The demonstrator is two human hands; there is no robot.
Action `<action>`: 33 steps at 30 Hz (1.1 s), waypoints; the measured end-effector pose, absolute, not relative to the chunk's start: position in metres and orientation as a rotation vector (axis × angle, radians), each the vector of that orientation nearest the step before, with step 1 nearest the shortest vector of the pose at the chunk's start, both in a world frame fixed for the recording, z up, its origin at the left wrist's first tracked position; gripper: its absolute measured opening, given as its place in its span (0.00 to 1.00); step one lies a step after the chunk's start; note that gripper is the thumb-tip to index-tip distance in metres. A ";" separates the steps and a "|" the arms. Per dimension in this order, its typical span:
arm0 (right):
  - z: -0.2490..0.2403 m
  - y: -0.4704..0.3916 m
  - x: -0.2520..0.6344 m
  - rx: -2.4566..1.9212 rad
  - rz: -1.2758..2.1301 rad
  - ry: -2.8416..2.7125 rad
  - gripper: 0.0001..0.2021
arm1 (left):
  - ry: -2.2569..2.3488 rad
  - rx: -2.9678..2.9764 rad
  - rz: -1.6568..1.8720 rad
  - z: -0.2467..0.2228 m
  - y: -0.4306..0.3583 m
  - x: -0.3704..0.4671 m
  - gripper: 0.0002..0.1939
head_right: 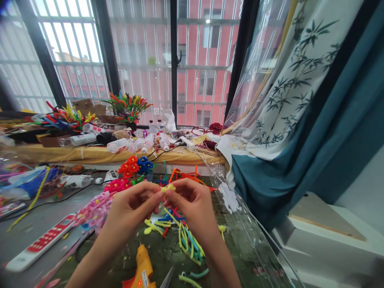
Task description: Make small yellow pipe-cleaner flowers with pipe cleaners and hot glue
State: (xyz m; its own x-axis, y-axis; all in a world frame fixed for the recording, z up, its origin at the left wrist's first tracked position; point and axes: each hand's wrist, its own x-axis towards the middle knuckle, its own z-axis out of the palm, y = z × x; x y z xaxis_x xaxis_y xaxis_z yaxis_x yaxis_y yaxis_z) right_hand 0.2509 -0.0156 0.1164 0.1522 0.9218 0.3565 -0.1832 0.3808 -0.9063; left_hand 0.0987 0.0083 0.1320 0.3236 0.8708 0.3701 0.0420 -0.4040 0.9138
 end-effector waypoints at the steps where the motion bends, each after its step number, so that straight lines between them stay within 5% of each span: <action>1: 0.116 -0.016 0.251 -0.839 0.931 -1.139 0.12 | 0.838 1.746 1.190 0.132 0.009 0.098 0.11; 19: 0.115 -0.017 0.256 -1.050 0.972 -1.227 0.12 | 0.706 2.659 1.140 0.127 0.013 0.090 0.08; 26: 0.118 -0.016 0.260 -0.949 1.014 -1.169 0.13 | 0.868 2.257 1.195 0.126 0.020 0.087 0.10; 33: 0.114 -0.016 0.262 -0.824 1.138 -1.004 0.10 | 0.511 1.604 1.103 0.127 0.021 0.084 0.09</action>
State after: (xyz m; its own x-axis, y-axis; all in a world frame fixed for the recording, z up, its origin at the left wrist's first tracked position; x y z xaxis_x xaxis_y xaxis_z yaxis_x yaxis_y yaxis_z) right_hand 0.2623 -0.0160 0.1138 0.1081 0.9714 0.2112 -0.3305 0.2355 -0.9140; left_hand 0.0843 0.0206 0.1267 0.4793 0.7841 0.3942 -0.2064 -0.3359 0.9190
